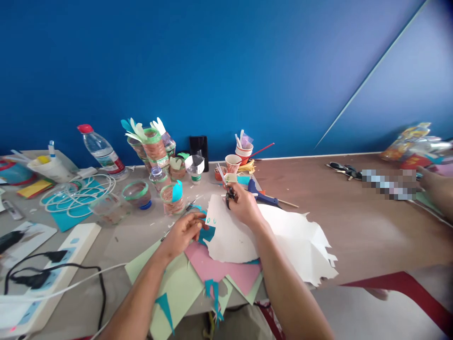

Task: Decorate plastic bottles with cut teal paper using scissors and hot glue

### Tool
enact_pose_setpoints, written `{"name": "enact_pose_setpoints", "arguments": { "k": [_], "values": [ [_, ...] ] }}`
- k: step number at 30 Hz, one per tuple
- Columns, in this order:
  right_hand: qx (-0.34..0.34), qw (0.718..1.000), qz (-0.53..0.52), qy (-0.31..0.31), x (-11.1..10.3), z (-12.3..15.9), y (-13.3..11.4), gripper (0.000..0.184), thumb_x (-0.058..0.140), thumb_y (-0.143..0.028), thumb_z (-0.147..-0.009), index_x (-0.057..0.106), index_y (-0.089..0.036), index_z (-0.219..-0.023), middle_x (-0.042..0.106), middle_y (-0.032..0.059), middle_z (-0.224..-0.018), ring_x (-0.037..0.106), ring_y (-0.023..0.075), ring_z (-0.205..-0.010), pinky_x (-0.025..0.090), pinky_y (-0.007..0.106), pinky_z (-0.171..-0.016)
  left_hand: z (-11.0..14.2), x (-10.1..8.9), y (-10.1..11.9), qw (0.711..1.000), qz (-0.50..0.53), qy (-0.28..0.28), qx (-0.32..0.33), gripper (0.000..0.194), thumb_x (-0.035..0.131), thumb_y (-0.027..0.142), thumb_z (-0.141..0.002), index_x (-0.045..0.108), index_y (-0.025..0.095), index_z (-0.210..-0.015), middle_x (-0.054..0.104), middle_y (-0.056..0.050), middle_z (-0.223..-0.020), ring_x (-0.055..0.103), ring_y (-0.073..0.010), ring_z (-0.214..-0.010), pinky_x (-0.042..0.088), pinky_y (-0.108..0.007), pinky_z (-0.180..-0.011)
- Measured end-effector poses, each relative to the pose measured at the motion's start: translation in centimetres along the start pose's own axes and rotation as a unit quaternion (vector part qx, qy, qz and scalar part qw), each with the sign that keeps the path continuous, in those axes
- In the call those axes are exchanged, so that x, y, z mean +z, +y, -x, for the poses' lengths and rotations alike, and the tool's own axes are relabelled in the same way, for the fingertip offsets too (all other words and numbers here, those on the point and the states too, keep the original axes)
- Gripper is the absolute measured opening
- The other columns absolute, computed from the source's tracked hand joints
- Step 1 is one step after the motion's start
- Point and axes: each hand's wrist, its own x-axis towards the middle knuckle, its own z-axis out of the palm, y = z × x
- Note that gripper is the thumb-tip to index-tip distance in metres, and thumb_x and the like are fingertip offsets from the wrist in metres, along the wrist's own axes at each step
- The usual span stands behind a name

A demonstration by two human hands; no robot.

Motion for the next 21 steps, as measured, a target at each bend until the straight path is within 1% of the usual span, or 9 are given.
{"name": "enact_pose_setpoints", "arguments": {
  "k": [2, 4, 7, 11, 15, 21],
  "values": [
    [0.003, 1.0, 0.005, 0.012, -0.1, 0.0, 0.1, 0.041, 0.054, -0.019, -0.075, 0.058, -0.021, -0.115, 0.068, 0.0031, -0.082, 0.059, 0.0181, -0.066, 0.044, 0.026, -0.063, 0.0, 0.2, 0.0, 0.999, -0.027, -0.013, -0.011, 0.039, 0.06, 0.048, -0.078, 0.058, 0.014, -0.097, 0.067, -0.007, -0.084, 0.048, -0.0101, -0.054, 0.04, -0.028, -0.057],
    [-0.003, 1.0, 0.005, 0.02, 0.0, 0.0, 0.1, 0.042, 0.053, -0.019, -0.075, 0.057, -0.021, -0.116, 0.068, 0.0028, -0.081, 0.059, 0.0176, -0.063, 0.044, 0.026, -0.062, 0.0, 0.3, -0.2, 0.999, -0.041, -0.014, -0.016, 0.035, 0.06, 0.048, -0.079, 0.059, 0.015, -0.092, 0.067, -0.007, -0.084, 0.048, -0.01, -0.055, 0.04, -0.028, -0.057],
    [-0.02, 0.999, 0.003, 0.031, 0.4, 0.1, -0.1, 0.041, 0.052, -0.019, -0.075, 0.057, -0.02, -0.116, 0.068, 0.0038, -0.084, 0.059, 0.0178, -0.063, 0.045, 0.026, -0.062, -0.1, 0.4, -0.4, 0.999, -0.035, -0.012, -0.027, 0.034, 0.061, 0.047, -0.077, 0.058, 0.015, -0.089, 0.068, -0.006, -0.083, 0.048, -0.0099, -0.055, 0.039, -0.027, -0.057],
    [-0.058, 0.997, 0.018, 0.051, 0.9, 0.3, -0.3, 0.04, 0.05, -0.017, -0.074, 0.058, -0.018, -0.113, 0.069, 0.0062, -0.087, 0.061, 0.0205, -0.07, 0.047, 0.029, -0.066, -0.2, 0.4, -0.2, 0.999, -0.02, -0.002, -0.039, 0.035, 0.064, 0.048, -0.074, 0.059, 0.015, -0.085, 0.067, -0.005, -0.08, 0.048, -0.0095, -0.053, 0.039, -0.027, -0.055],
    [-0.093, 0.992, 0.042, 0.078, 1.3, 0.4, -0.4, 0.039, 0.05, -0.015, -0.074, 0.058, -0.02, -0.111, 0.069, 0.0067, -0.088, 0.062, 0.023, -0.08, 0.047, 0.031, -0.073, -0.1, 0.6, 0.3, 0.999, -0.012, 0.012, -0.039, 0.034, 0.067, 0.049, -0.07, 0.06, 0.016, -0.077, 0.065, -0.003, -0.072, 0.047, -0.0091, -0.05, 0.037, -0.026, -0.052],
    [-0.12, 0.987, 0.051, 0.09, 2.0, 0.4, -0.3, 0.038, 0.05, -0.013, -0.075, 0.059, -0.019, -0.111, 0.067, 0.0065, -0.084, 0.061, 0.0227, -0.081, 0.047, 0.032, -0.076, -0.1, 0.8, 0.4, 0.999, -0.02, 0.021, -0.025, 0.034, 0.064, 0.049, -0.073, 0.058, 0.016, -0.07, 0.063, -0.002, -0.069, 0.045, -0.0077, -0.048, 0.036, -0.025, -0.052]
  ]
}}
